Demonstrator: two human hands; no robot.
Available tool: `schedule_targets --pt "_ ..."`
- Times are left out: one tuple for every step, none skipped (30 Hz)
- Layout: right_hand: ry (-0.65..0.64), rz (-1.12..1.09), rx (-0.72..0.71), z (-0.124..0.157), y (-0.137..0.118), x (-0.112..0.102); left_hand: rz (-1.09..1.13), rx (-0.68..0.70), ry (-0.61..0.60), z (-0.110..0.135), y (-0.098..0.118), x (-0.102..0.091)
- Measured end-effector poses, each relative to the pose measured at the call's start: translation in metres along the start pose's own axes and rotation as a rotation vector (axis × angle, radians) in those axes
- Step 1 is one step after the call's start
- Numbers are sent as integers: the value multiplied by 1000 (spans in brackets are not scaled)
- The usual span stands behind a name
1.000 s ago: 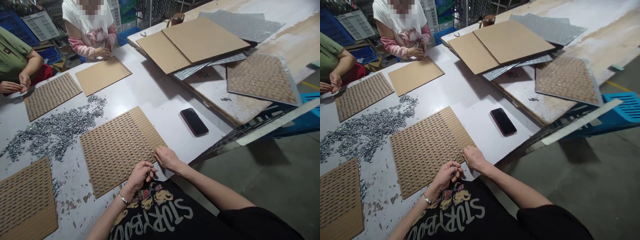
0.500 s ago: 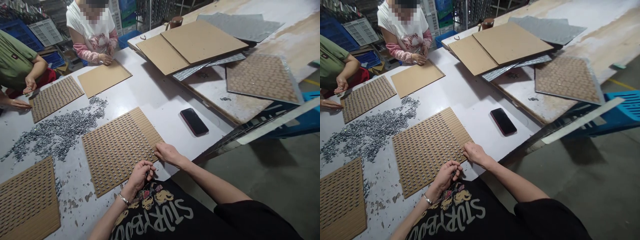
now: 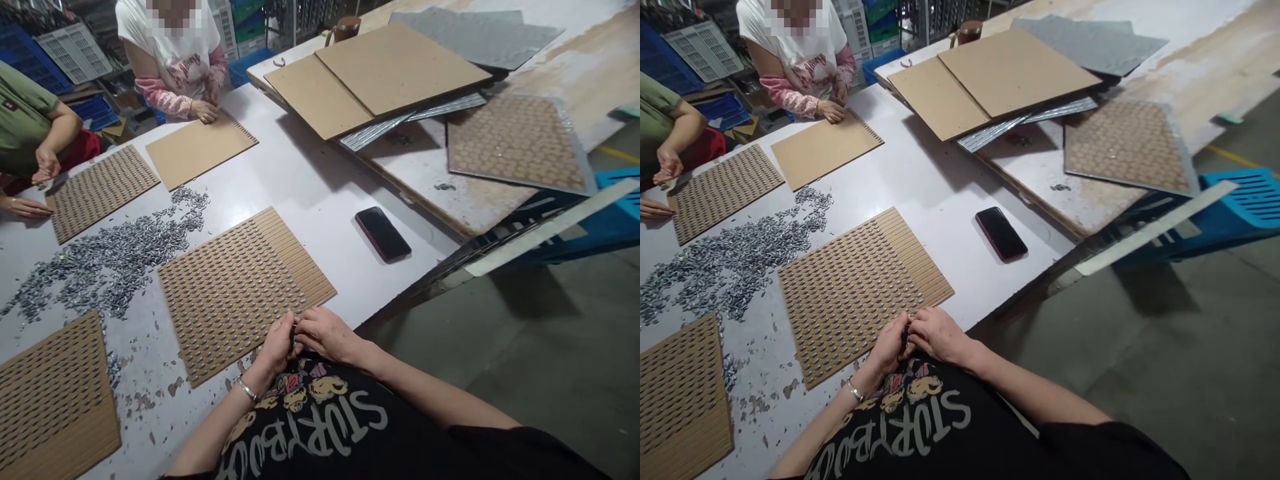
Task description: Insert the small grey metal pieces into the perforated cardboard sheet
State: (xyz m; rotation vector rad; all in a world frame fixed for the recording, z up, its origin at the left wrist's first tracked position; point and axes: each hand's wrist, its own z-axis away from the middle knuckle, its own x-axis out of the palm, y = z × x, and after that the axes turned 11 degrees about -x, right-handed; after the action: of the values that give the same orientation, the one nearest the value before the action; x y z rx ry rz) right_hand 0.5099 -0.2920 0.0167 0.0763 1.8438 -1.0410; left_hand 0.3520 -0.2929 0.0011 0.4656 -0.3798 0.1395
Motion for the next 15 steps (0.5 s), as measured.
schedule_targets --pt "-19 26 0 1 0 3 -8 -15 -6 1 0 1" --pt "-35 62 4 3 1 5 -17 -15 -14 2 0 1" --pt "-48 102 15 4 1 8 -32 -7 -29 3 0 1" --pt "-62 142 32 6 1 10 -52 8 -51 3 0 1" --pt "-76 177 52 8 0 12 -72 25 -79 4 0 1" --pt "-92 201 72 9 0 14 -84 40 -111 4 0 0" --pt "-109 214 91 11 -1 16 -83 48 -139 4 0 0" --pt "-124 220 105 12 -1 17 -73 41 -160 3 0 -1" --pt "-133 221 114 13 -2 18 -58 24 -172 3 -1 -1" --pt "-136 220 121 14 -2 18 -42 9 -176 2 -2 -2" --pt "-134 219 123 15 -3 18 -29 -2 -179 1 -3 -2" --pt "-131 217 120 15 -3 18 -18 -4 -180 1 -4 -3" --pt "-128 217 112 16 -4 18 -10 -2 -181 0 -5 -3" --pt "-126 219 97 17 -4 19 7 -5 -181 -1 -6 -4" --pt "-123 224 81 18 -4 19 37 -22 -173 -1 -6 -4"
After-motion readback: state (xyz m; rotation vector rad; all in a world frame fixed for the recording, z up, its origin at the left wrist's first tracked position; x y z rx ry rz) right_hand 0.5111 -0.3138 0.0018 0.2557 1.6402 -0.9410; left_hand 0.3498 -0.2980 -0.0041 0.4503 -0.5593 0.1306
